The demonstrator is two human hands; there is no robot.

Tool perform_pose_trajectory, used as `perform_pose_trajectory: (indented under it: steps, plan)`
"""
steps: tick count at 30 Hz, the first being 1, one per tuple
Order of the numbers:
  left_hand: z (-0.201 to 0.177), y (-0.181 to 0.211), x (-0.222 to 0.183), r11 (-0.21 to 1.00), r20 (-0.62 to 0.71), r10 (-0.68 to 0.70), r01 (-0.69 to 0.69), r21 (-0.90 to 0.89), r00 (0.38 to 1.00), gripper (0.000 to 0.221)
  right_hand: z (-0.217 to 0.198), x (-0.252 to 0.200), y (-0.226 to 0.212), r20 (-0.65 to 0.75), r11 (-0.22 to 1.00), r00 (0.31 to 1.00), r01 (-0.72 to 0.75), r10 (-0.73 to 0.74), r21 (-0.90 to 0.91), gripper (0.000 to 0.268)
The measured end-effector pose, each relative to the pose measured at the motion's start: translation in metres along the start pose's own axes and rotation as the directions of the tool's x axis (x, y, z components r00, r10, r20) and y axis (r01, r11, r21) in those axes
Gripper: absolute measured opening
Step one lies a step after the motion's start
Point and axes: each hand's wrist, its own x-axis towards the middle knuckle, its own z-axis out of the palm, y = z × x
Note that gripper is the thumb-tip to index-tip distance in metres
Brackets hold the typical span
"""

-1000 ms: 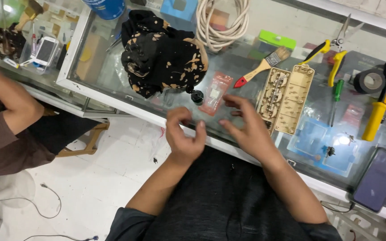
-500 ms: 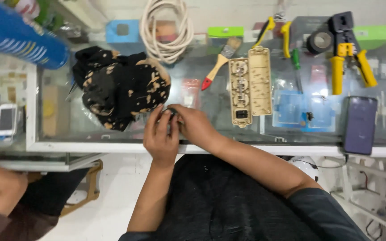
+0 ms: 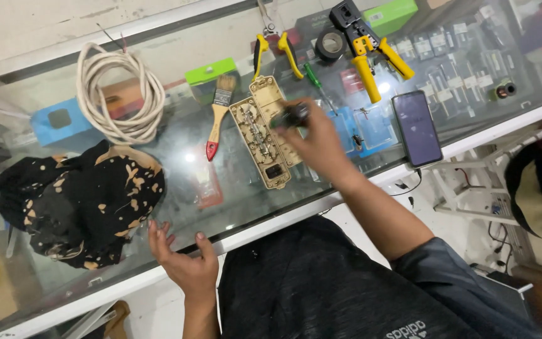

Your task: Cleaning a power strip and crimping a terminal onto a wire using a crimping tool.

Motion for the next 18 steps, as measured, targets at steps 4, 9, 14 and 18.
perform_pose_trajectory:
  steps: [4, 9, 14, 18]
  plan:
    - [0.004, -0.002, 0.000, 0.997, -0.019, -0.067, 0.068, 0.030, 0.998, 0.054, -0.061, 0.028, 0.070, -0.347, 0.970, 0.928, -0.196, 0.135, -0.147, 0.041]
    - [0.006, -0.002, 0.002, 0.992, -0.026, -0.003, 0.006, 0.124, 1.000, 0.053, -0.072, 0.040, 0.107, -0.352, 0.967, 0.935, -0.119, 0.033, -0.224, 0.043]
    - [0.005, 0.000, 0.007, 0.980, -0.059, -0.053, 0.063, 0.189, 0.997, 0.053, -0.066, 0.040, 0.098, -0.350, 0.994, 0.936, -0.010, -0.030, -0.112, 0.047]
    - [0.003, 0.007, 0.035, 0.974, 0.026, -0.105, 0.097, 0.207, 0.994, 0.051, -0.070, 0.010, 0.034, -0.348, 0.982, 0.936, -0.022, -0.046, -0.187, 0.054]
